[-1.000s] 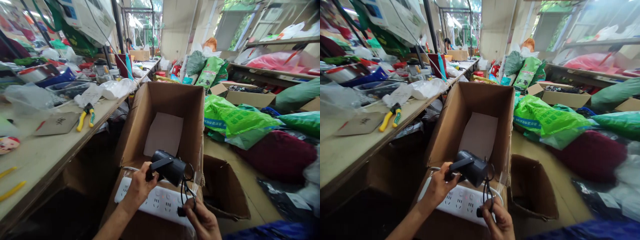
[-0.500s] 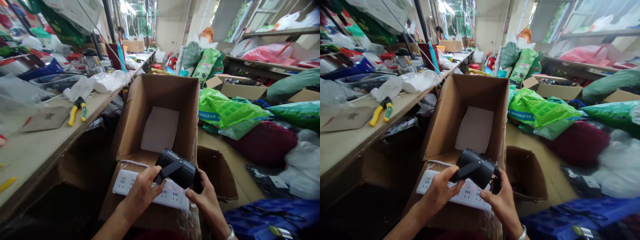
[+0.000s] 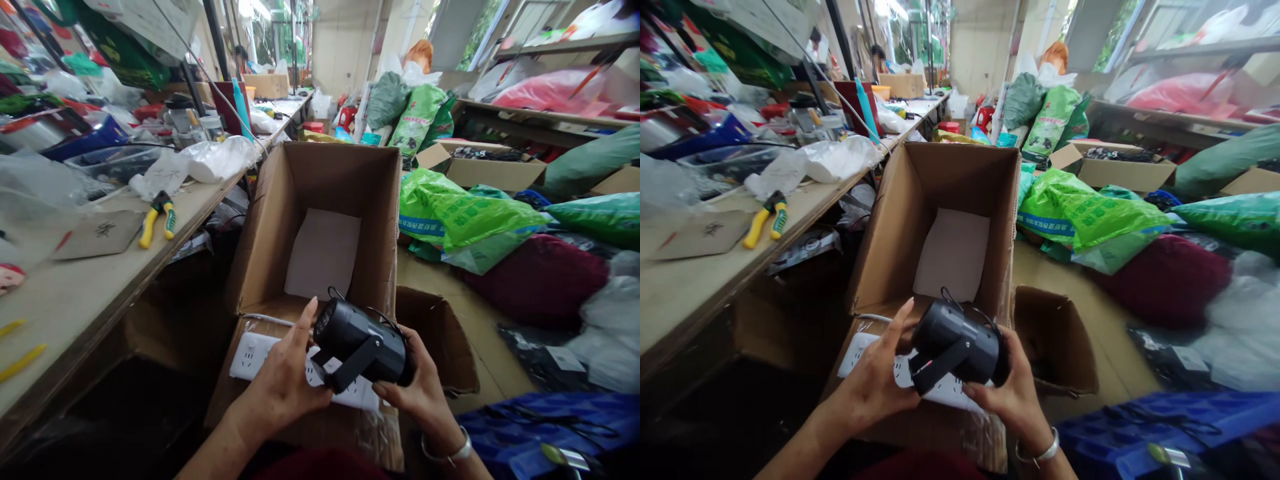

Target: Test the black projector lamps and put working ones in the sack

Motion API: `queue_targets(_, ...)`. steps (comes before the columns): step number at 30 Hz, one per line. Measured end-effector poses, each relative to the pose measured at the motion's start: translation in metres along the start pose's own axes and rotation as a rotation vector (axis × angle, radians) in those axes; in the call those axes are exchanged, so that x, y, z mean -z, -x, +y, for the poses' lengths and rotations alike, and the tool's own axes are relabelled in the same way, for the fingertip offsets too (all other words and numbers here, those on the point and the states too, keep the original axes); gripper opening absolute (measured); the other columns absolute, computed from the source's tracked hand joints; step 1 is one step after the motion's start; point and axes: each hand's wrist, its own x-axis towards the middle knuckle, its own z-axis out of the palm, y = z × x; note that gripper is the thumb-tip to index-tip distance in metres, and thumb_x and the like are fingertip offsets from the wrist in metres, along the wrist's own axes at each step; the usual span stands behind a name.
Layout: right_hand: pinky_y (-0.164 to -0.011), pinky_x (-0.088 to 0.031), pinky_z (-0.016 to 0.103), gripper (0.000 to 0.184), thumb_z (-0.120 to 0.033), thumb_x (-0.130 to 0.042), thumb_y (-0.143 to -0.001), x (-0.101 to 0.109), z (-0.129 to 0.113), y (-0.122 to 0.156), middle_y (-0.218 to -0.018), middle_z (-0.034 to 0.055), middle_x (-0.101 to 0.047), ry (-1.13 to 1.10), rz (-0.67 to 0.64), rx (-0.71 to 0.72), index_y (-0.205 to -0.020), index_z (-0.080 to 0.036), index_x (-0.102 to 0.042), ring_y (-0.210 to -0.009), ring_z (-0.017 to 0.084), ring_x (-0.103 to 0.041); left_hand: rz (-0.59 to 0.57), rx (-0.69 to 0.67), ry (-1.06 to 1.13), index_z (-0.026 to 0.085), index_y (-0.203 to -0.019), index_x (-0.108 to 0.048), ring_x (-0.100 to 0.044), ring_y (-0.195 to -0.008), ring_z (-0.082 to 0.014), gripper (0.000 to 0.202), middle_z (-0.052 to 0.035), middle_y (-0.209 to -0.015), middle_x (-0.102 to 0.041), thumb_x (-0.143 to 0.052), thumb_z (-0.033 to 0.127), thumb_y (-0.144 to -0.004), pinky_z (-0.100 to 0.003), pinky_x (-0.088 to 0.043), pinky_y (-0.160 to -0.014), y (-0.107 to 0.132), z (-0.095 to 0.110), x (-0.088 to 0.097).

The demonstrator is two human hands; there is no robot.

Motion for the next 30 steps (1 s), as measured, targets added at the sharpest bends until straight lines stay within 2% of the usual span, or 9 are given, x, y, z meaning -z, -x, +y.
queue_targets(3, -0.078, -0.044, 0.03, 0.075, -0.044, -0.082, -0.053, 0.002, 0.002, 0.0, -0.102, 0.005, -0.058, -0.05, -0.066, -0.025, -0.114, -0.021, -0.045, -0.091, 0.024, -0.055, 0.009, -0.143, -0.073, 0.018, -0.144, -0.015, -0.037, -0.13, -0.0329, 0.104, -0.0165, -0.147, -0.03, -0.066, 0.011, -0.054, -0.05, -0.038, -0.104, -0.002, 0.001, 0.003)
queue_targets(8, -0.077, -0.043, 0.03, 0.073, -0.05, -0.078, -0.055, 0.007, 0.005, 0.003, -0.105, 0.0067, -0.06, -0.12, -0.149, -0.102, -0.114, -0.021, -0.046, -0.093, 0.025, -0.055, -0.092, -0.021, 0.057, 0.009, -0.127, -0.05, -0.055, -0.116, -0.0286, 0.071, -0.0179, -0.132, -0.052, -0.068, 0.016, -0.059, -0.041, -0.045, -0.099, -0.013, 0.01, 0.016)
queue_targets(13, -0.074, -0.042, 0.029, 0.074, -0.055, -0.076, -0.055, 0.014, 0.014, 0.006, -0.103, 0.0061, -0.06, -0.156, -0.16, -0.158, -0.114, -0.02, -0.048, -0.092, 0.024, -0.053, -0.183, 0.159, 0.163, 0.012, -0.113, -0.063, -0.066, -0.078, -0.0227, 0.055, -0.0107, -0.097, -0.071, -0.074, 0.024, -0.061, -0.035, -0.054, -0.073, -0.028, 0.018, 0.027)
queue_targets(15, -0.072, -0.043, 0.028, 0.07, -0.054, -0.076, -0.056, 0.015, 0.015, 0.006, -0.099, 0.0058, -0.061, -0.202, -0.16, -0.192, -0.111, -0.019, -0.051, -0.089, 0.024, -0.054, -0.227, 0.233, 0.209, 0.016, -0.113, -0.062, -0.064, -0.078, -0.0212, 0.061, -0.0074, -0.095, -0.07, -0.079, 0.03, -0.057, -0.032, -0.052, -0.069, -0.034, 0.018, 0.028)
queue_targets(18, -0.068, -0.046, 0.029, 0.057, -0.051, -0.073, -0.059, 0.012, 0.008, 0.005, -0.088, 0.0062, -0.063, -0.359, -0.175, -0.314, -0.101, -0.016, -0.058, -0.081, 0.023, -0.057, -0.291, 0.227, 0.28, 0.021, -0.126, -0.05, -0.061, -0.091, -0.021, 0.074, -0.0065, -0.108, -0.065, -0.079, 0.035, -0.059, -0.031, -0.05, -0.078, -0.042, 0.016, 0.028)
queue_targets(21, -0.052, -0.047, 0.026, 0.042, -0.052, -0.065, -0.069, 0.008, -0.003, 0.005, -0.074, 0.0052, -0.064, -0.478, -0.098, -0.488, -0.091, -0.017, -0.062, -0.064, 0.018, -0.058, -0.347, 0.171, 0.319, 0.018, -0.114, -0.059, -0.06, -0.093, -0.0195, 0.043, -0.0059, -0.101, -0.065, -0.064, 0.04, -0.077, -0.029, -0.048, -0.08, -0.049, 0.015, 0.022)
queue_targets(25, -0.032, -0.033, 0.015, 0.037, -0.054, -0.06, -0.075, 0.005, -0.007, 0.004, -0.058, 0.0027, -0.062, -0.604, 0.031, -0.847, -0.083, -0.018, -0.06, -0.045, 0.014, -0.057, -0.363, 0.331, 0.346, 0.014, -0.089, -0.059, -0.058, -0.059, -0.0145, 0.036, -0.0022, -0.072, -0.058, -0.049, 0.049, -0.082, -0.025, -0.049, -0.05, -0.058, 0.012, 0.009)
queue_targets(27, -0.03, -0.03, 0.014, 0.044, -0.059, -0.053, -0.079, 0.004, -0.004, 0.003, -0.054, 0.0064, -0.062, -0.677, -0.041, -0.951, -0.078, -0.015, -0.059, -0.039, 0.013, -0.056, -0.387, 0.42, 0.352, 0.015, -0.083, -0.055, -0.052, -0.044, -0.012, 0.04, 0.0013, -0.061, -0.05, -0.046, 0.054, -0.082, -0.023, -0.043, -0.037, -0.062, 0.01, 0.004)
queue_targets(30, -0.029, -0.029, 0.013, 0.053, -0.063, -0.042, -0.083, 0.004, 0.0, 0.002, -0.052, 0.0114, -0.064, -0.75, -0.115, -1.003, -0.073, -0.013, -0.058, -0.03, 0.009, -0.047, -0.416, 0.438, 0.348, 0.015, -0.076, -0.052, -0.049, -0.038, -0.0106, 0.042, 0.003, -0.055, -0.046, -0.043, 0.056, -0.082, -0.021, -0.04, -0.033, -0.067, 0.009, 0.001)
